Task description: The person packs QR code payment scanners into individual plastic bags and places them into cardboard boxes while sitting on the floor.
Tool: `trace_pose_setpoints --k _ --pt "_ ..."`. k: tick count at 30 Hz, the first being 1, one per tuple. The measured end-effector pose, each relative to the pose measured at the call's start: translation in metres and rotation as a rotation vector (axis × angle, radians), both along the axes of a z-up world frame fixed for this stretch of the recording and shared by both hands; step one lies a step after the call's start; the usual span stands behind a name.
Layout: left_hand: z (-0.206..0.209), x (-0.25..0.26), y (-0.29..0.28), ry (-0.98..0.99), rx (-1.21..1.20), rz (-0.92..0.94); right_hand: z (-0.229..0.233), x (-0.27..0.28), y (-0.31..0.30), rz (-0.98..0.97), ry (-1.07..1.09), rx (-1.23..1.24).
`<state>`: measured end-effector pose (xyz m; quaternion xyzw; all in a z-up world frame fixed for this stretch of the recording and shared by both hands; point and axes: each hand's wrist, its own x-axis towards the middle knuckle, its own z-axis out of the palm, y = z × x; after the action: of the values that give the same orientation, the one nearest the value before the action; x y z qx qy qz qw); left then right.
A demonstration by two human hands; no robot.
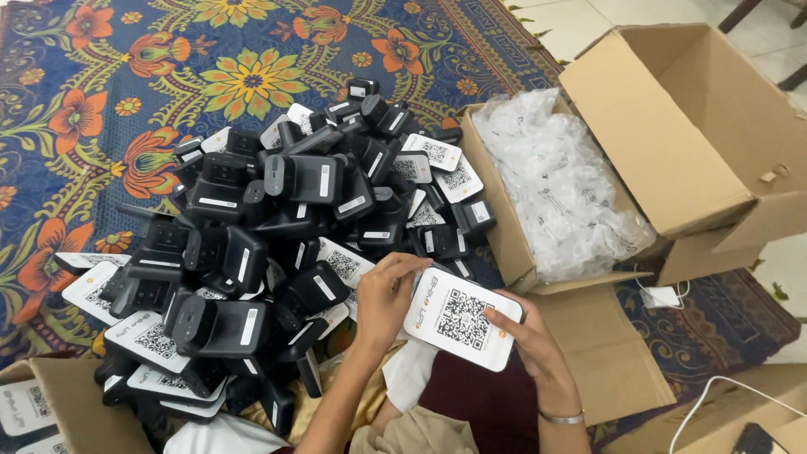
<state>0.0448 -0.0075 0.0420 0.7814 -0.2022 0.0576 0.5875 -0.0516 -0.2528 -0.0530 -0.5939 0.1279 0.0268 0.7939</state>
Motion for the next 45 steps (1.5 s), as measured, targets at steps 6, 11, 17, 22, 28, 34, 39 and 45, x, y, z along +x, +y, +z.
trace_pose_setpoints --k 6,11,17,22,28,34,39,45 --pt "-0.026 -0.014 -0.025 -0.227 0.313 0.013 0.014 -0.005 0.013 -0.039 0.065 -0.143" --pt "-0.044 -0.035 -0.049 -0.164 0.338 -0.109 -0.004 -0.005 0.025 -0.076 0.117 -0.089" --pt "-0.057 -0.051 -0.064 -0.179 0.270 -0.157 0.000 -0.006 0.034 -0.162 0.103 -0.035" --pt "-0.042 -0.062 -0.077 -0.147 0.252 -0.243 -0.037 -0.005 0.027 -0.058 -0.029 -0.042" --pt "-0.003 -0.078 -0.088 -0.187 0.022 -0.260 -0.028 0.002 0.012 -0.140 -0.039 -0.637" --pt "0.034 -0.057 -0.081 0.096 -0.190 -0.291 0.004 0.046 -0.055 0.293 -0.371 -1.351" --pt "0.033 -0.049 -0.066 0.059 -0.099 -0.384 0.030 0.089 -0.046 0.684 -0.208 -1.176" --pt "0.033 -0.018 -0.046 -0.317 0.580 -0.343 0.010 0.112 -0.040 0.953 -0.272 -1.300"
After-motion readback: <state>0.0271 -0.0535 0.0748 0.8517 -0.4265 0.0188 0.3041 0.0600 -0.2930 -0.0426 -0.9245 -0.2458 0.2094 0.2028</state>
